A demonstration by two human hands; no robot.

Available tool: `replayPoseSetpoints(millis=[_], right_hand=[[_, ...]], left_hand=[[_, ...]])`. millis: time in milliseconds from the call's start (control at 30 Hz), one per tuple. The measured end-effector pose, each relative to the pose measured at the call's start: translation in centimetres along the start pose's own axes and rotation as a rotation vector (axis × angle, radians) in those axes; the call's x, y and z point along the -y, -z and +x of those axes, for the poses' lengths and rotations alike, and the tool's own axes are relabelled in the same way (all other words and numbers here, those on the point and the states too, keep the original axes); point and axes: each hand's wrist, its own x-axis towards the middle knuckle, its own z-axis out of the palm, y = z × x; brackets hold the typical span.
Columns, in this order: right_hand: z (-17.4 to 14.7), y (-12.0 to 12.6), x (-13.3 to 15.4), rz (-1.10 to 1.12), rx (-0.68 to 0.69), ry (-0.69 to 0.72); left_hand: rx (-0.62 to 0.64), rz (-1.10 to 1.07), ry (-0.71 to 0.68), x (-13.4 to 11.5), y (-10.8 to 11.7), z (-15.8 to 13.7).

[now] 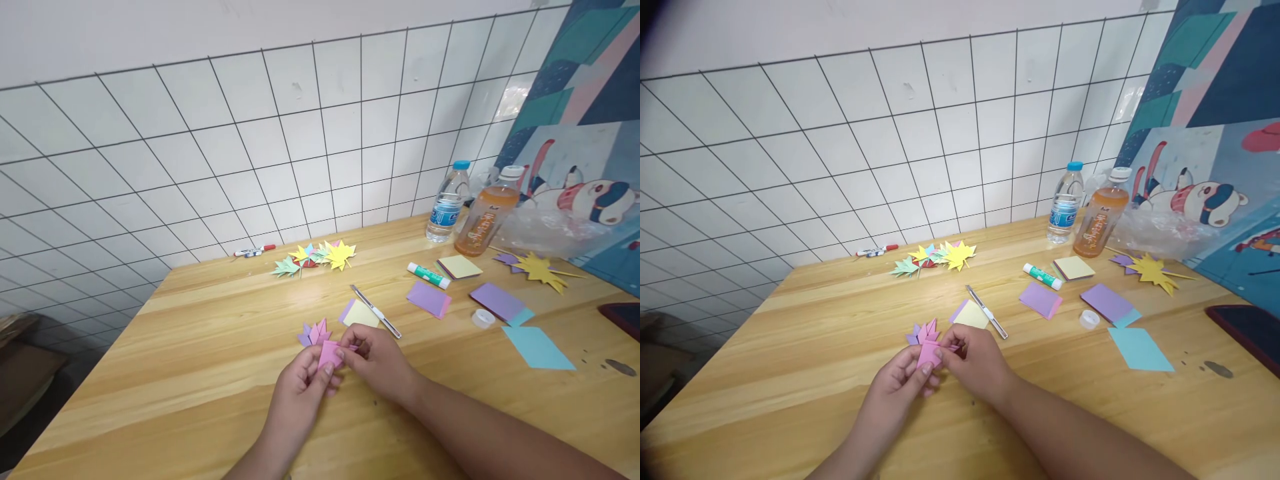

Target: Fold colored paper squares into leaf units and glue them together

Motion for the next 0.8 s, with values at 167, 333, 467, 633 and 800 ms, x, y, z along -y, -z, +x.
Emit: replayPoseSetpoints(millis=[167, 333, 467, 633, 800], right_hand=[[0.01, -0.07, 0.0, 0.048, 0.009, 0.01], [-0.03, -0.07, -0.03, 0.011, 0.047, 0.024], [0.04, -0.07, -0.24, -0.072, 0.098, 0.04], [0.18, 0.04, -0.31, -0.13, 0.049, -0.011], [0.13, 0.26, 0.21, -0.139, 0.016, -0.014]], left_hand=[[-0.016, 0.046, -0.01, -0.03, 0.05, -0.16], [-0.013, 0.081, -0.019, 0.14, 0.16, -0.27], [-0.018, 0.123, -0.033, 0.34, 0.22, -0.32], [-0.031, 0.197, -0.086, 0.43, 0.24, -0.33], [-0.042, 0.283, -0.141, 0.78, 0.51, -0.14]])
